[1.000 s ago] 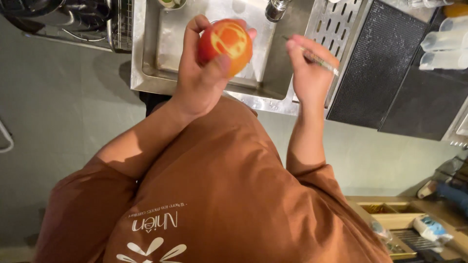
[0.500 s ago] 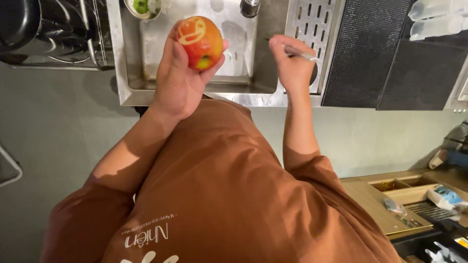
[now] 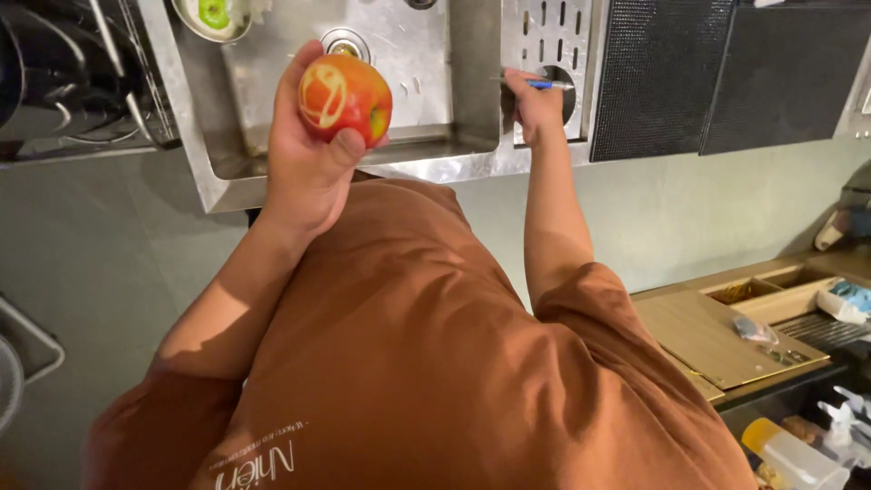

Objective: Carving a decorative pattern into an apple.

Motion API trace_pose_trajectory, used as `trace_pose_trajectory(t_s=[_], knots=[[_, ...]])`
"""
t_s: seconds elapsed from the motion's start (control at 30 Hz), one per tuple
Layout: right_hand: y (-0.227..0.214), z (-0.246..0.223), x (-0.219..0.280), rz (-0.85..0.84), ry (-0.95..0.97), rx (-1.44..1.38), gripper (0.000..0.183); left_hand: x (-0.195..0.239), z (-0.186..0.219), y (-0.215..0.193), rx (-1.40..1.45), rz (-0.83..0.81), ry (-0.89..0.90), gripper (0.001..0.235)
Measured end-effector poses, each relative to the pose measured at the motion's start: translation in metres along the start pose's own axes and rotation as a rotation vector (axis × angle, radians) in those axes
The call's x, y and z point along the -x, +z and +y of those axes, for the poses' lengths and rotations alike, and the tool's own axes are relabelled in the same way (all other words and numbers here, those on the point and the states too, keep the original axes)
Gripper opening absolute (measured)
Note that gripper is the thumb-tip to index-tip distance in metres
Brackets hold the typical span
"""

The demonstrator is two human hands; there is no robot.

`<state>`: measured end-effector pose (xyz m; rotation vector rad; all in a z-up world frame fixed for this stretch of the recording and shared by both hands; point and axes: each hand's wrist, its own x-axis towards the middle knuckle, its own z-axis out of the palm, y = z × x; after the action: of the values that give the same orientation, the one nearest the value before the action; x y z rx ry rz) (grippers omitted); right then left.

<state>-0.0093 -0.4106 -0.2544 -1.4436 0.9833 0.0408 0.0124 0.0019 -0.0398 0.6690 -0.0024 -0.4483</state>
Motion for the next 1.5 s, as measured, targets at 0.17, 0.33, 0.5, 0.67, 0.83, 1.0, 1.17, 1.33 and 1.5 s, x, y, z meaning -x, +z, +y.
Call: trace_pose_trajectory(t_s=[0.17,0.33,0.5,0.67,0.83,1.0,1.17,1.33,1.5], knots=[[-0.024,-0.003,0.014,0.063,-0.072,0.104,0.018,0.0,-0.011,-0.011,-0.073,0.04,0.016,0.077],[-0.03,-0.04,0.049,0.084,-0.127,0.015,0.022,-0.005,-0.007,-0.004,-0.091,0.097,0.001,0.072],[0.002,-0.074,0.085,0.063,-0.227,-0.07,0.018,-0.006,-0.018,-0.011,-0.229,0.056,0.144,0.073],[0.056,-0.135,0.175,-0.116,-0.607,0.037,0.015,0.0,0.009,0.018,-0.333,-0.042,0.225,0.079],[0.093,-0.183,0.261,-0.332,-0.923,0.041,0.014,0.005,0.01,0.019,-0.427,-0.083,0.35,0.075],[0.119,-0.211,0.311,-0.44,-1.453,0.318,0.019,0.012,0.018,0.027,-0.484,-0.093,0.407,0.075],[0.136,-0.222,0.317,-0.535,-1.589,0.408,0.025,0.023,0.037,0.034,-0.59,-0.1,0.398,0.073],[0.136,-0.225,0.319,-0.565,-1.671,0.44,0.029,0.027,0.035,0.033,-0.647,-0.094,0.424,0.062],[0.136,-0.227,0.324,-0.534,-1.692,0.556,0.029,0.027,0.035,0.036,-0.61,-0.065,0.383,0.062]])
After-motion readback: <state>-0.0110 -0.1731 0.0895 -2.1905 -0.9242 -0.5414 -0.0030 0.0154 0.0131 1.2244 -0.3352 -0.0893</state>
